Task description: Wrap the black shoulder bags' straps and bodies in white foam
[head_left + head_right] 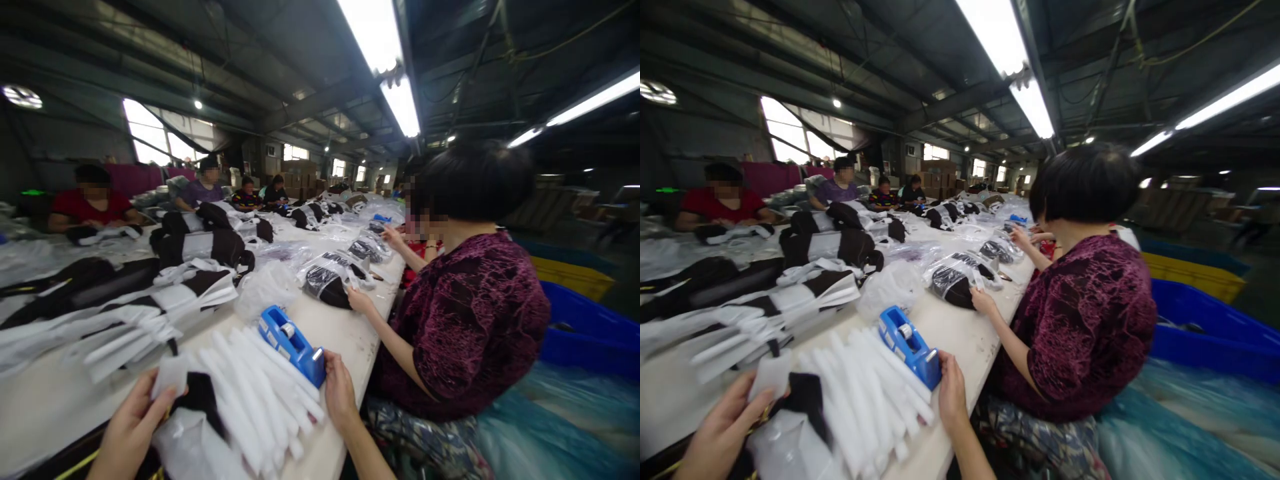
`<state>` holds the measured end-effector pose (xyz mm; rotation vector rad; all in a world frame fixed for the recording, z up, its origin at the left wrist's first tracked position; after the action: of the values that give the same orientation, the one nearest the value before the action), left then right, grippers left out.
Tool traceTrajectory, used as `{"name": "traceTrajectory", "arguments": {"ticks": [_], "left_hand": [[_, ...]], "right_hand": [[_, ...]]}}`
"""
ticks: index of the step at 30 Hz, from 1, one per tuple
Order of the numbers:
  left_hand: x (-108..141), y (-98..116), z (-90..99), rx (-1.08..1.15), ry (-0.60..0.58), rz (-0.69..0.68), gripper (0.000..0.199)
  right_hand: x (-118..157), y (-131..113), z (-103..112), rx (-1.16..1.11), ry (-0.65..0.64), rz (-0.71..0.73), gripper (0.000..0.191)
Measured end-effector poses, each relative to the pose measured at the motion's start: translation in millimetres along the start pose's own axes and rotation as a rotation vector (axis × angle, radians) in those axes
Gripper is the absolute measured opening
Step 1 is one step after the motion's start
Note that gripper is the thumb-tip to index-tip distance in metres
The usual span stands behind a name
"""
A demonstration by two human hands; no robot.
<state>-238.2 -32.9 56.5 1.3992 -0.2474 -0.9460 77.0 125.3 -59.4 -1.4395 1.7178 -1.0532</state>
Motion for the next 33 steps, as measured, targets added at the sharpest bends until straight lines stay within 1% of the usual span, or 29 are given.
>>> {"name": "traceTrajectory", "arguments": {"ticks": [1, 2, 4, 5, 6, 9, 12, 15, 17, 18, 20, 22, 24, 26, 27, 29, 33], "left_hand": [[4.3, 8.2, -1.2, 0.05, -0.027, 0.033, 0.043], [8.4, 15.6, -2.5, 0.086, -0.016, 0.048, 0.041], [13.7, 24.4, -6.6, 0.138, -0.027, 0.04, 0.036], [14.4, 24.9, -8.5, 0.162, -0.044, 0.028, 0.035], [14.1, 23.2, -9.9, 0.183, -0.059, 0.027, 0.033], [12.8, 14.9, -10.7, 0.216, -0.056, 0.043, 0.032], [15.9, 15.0, -11.1, 0.227, -0.04, 0.032, 0.031], [18.8, 20.0, -9.9, 0.228, -0.006, 0.002, 0.034], [15.6, 19.0, -7.7, 0.216, 0.02, 0.023, 0.038], [12.3, 16.9, -6.8, 0.21, 0.025, 0.039, 0.041], [4.9, 12.1, -6.0, 0.212, 0.029, 0.079, 0.046], [0.4, 9.7, -6.0, 0.225, 0.023, 0.107, 0.051], [-0.2, 10.8, -5.9, 0.234, 0.022, 0.117, 0.053], [0.7, 13.4, -5.6, 0.235, 0.029, 0.121, 0.055], [1.2, 14.7, -5.5, 0.234, 0.033, 0.125, 0.055], [2.2, 16.8, -5.3, 0.232, 0.038, 0.134, 0.056], [6.4, 18.5, -7.0, 0.237, 0.044, 0.13, 0.055]], "right_hand": [[1.3, 0.0, 4.1, 0.015, 0.013, 0.0, 0.056], [2.1, 0.7, 9.0, 0.029, 0.03, 0.0, 0.055], [-0.2, 5.2, 19.2, 0.012, 0.073, -0.009, 0.049], [-3.8, 8.8, 23.6, -0.003, 0.116, -0.021, 0.044], [-8.3, 12.8, 26.5, -0.014, 0.127, -0.051, 0.039], [-19.3, 19.8, 28.8, -0.035, 0.083, -0.13, 0.038], [-15.8, 12.6, 27.7, -0.028, 0.092, -0.132, 0.038], [-5.7, -2.8, 23.5, 0.03, 0.103, -0.113, 0.041], [-7.1, -15.1, 17.4, 0.078, 0.047, -0.137, 0.046], [-11.9, -22.8, 14.0, 0.105, 0.024, -0.144, 0.048], [-28.5, -44.4, 8.1, 0.137, 0.015, -0.088, 0.049], [-50.2, -72.8, 3.7, 0.134, 0.055, 0.014, 0.053], [-74.0, -102.2, -1.3, 0.103, 0.093, 0.091, 0.064], [-97.9, -125.9, -7.7, 0.065, 0.113, 0.093, 0.077], [-109.0, -134.6, -11.3, 0.051, 0.122, 0.079, 0.081], [-127.7, -146.3, -17.7, 0.033, 0.143, 0.052, 0.083], [-149.6, -155.1, -24.7, 0.032, 0.165, 0.05, 0.072]]}}
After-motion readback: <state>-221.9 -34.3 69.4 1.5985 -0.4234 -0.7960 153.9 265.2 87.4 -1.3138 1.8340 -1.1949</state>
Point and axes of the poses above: each hand's wrist, its own x-axis away from the middle knuckle, its own z-axis out of the back of the hand, y = z × x, the point moved 1 cm from there along -x, towards the middle knuckle, and after that the axes turned 8 degrees about y, right-handed, at the moved point
